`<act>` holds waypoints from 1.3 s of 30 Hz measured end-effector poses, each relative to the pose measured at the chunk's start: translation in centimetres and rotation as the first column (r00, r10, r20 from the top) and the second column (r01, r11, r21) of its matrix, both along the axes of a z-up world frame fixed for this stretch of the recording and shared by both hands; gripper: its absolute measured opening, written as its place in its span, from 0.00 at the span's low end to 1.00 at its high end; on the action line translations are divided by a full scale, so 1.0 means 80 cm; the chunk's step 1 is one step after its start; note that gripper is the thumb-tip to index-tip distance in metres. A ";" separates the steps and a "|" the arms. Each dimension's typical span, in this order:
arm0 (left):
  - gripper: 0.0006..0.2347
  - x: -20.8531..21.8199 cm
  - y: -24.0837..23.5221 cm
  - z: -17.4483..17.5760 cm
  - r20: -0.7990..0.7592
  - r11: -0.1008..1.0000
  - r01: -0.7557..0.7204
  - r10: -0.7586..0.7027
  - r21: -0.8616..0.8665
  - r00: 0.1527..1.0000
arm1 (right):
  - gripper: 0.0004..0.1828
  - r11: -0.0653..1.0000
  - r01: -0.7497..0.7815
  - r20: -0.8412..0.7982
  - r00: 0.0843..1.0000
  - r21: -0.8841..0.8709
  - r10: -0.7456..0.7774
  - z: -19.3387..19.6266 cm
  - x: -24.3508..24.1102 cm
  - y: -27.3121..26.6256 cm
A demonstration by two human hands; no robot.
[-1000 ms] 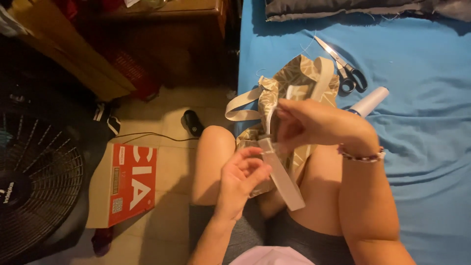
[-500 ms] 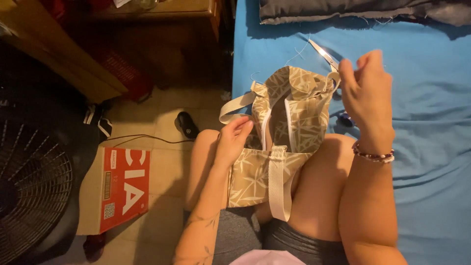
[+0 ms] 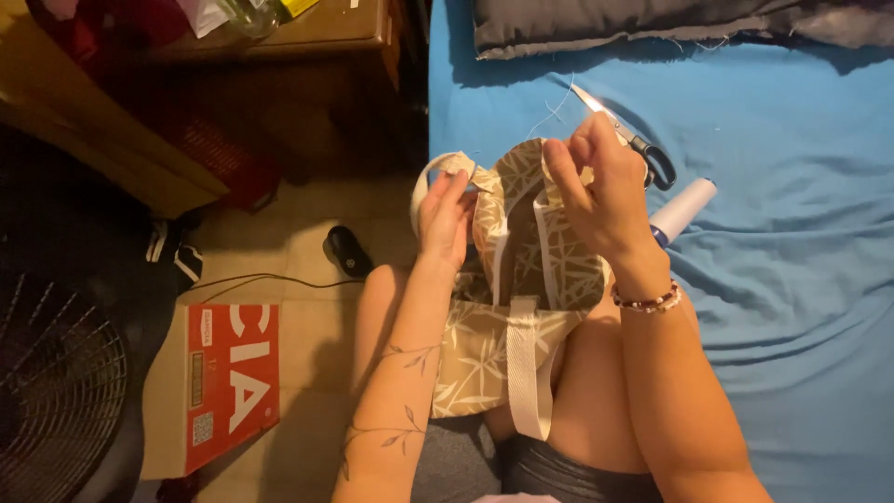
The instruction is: The person sits on a bed and uses scissors to cut a thread, then threads a needle. They proceed to sew a white strap onto a beige patterned tote bag using a needle and thread.
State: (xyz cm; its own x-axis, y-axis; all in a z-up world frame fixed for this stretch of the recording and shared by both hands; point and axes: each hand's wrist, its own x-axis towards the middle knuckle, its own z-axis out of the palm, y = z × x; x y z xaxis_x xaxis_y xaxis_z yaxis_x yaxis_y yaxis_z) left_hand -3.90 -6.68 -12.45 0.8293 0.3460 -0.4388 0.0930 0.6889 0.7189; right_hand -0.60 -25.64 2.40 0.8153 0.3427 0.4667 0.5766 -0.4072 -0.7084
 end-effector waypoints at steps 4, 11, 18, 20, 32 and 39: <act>0.12 -0.002 -0.005 0.023 0.178 0.986 -0.134 0.114 0.103 0.977 | 0.19 1.000 -0.015 -0.016 1.000 0.001 0.015 0.012 0.004 -0.001; 0.10 -0.031 -0.033 0.138 0.355 0.947 0.004 -0.125 0.322 0.926 | 0.22 0.974 -0.223 0.001 0.975 -0.038 0.223 0.015 0.006 0.030; 0.10 -0.042 -0.015 0.104 0.309 0.914 0.060 -0.197 0.402 0.930 | 0.20 0.987 -0.139 -0.102 0.984 0.081 0.147 -0.010 0.017 0.003; 0.12 -0.051 -0.003 0.093 0.156 0.817 0.292 -0.415 0.497 0.896 | 0.26 0.969 -0.006 -0.108 0.994 0.248 0.034 -0.024 0.031 -0.017; 0.22 -0.071 0.019 0.149 -0.307 0.356 0.711 -0.720 0.606 0.622 | 0.26 0.763 0.178 0.081 0.954 0.622 -0.289 0.009 0.026 -0.056; 0.35 -0.061 0.020 0.170 -0.681 0.004 0.923 -0.674 0.386 0.288 | 0.28 0.740 0.050 0.158 0.965 0.671 -0.209 0.019 0.030 -0.058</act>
